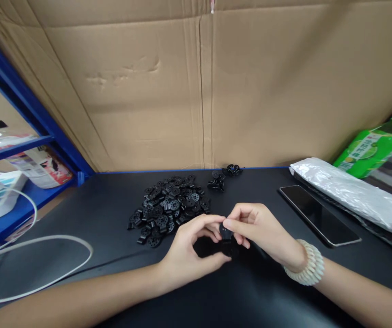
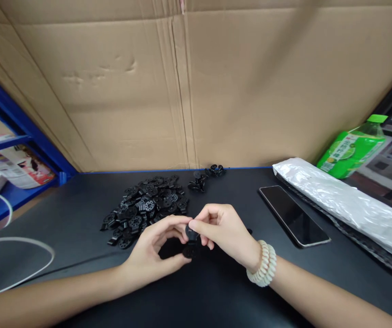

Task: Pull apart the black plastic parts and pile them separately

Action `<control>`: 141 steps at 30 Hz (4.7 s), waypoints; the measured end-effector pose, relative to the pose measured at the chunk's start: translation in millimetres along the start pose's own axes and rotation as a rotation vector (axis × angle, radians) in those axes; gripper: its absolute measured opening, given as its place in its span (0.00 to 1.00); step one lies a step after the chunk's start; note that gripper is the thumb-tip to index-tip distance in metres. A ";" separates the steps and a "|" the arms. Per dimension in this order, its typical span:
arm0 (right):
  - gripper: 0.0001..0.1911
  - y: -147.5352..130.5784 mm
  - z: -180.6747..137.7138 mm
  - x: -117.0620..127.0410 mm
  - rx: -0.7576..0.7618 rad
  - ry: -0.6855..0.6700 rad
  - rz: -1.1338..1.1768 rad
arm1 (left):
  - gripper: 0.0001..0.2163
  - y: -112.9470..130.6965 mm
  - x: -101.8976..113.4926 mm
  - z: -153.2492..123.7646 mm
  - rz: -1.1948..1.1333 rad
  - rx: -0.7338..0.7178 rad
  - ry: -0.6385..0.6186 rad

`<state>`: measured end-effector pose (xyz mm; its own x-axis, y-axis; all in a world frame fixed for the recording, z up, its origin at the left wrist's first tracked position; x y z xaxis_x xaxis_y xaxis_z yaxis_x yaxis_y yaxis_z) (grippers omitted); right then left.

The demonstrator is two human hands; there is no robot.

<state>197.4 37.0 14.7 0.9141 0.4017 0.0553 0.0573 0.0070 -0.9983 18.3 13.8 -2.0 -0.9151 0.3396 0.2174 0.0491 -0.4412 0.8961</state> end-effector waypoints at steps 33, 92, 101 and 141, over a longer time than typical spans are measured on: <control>0.14 4.2 -3.6 -12.8 0.034 -0.076 0.052 | 0.08 -0.7 0.9 -0.5 -0.353 0.283 0.135; 0.22 24.2 56.5 55.2 0.417 -0.099 -1.254 | 0.06 5.8 -7.6 1.9 0.359 -0.065 -0.267; 0.10 2.5 44.3 54.6 0.538 0.060 -1.028 | 0.06 3.4 -3.3 1.8 0.254 0.038 -0.126; 0.20 -1.5 -11.1 -15.4 0.275 -0.107 -0.361 | 0.16 18.8 3.3 -0.1 -0.302 0.306 0.204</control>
<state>187.7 20.6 15.5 0.8079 0.4207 0.4127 0.2429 0.4004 -0.8836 16.2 6.6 15.6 -0.9649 0.2316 -0.1236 -0.1438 -0.0722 0.9870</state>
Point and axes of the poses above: each hand's wrist, its own z-axis towards the middle knuckle, its own x-axis out of the back of the hand, y = z × x, the point moved 1 cm from there along z, towards the middle knuckle
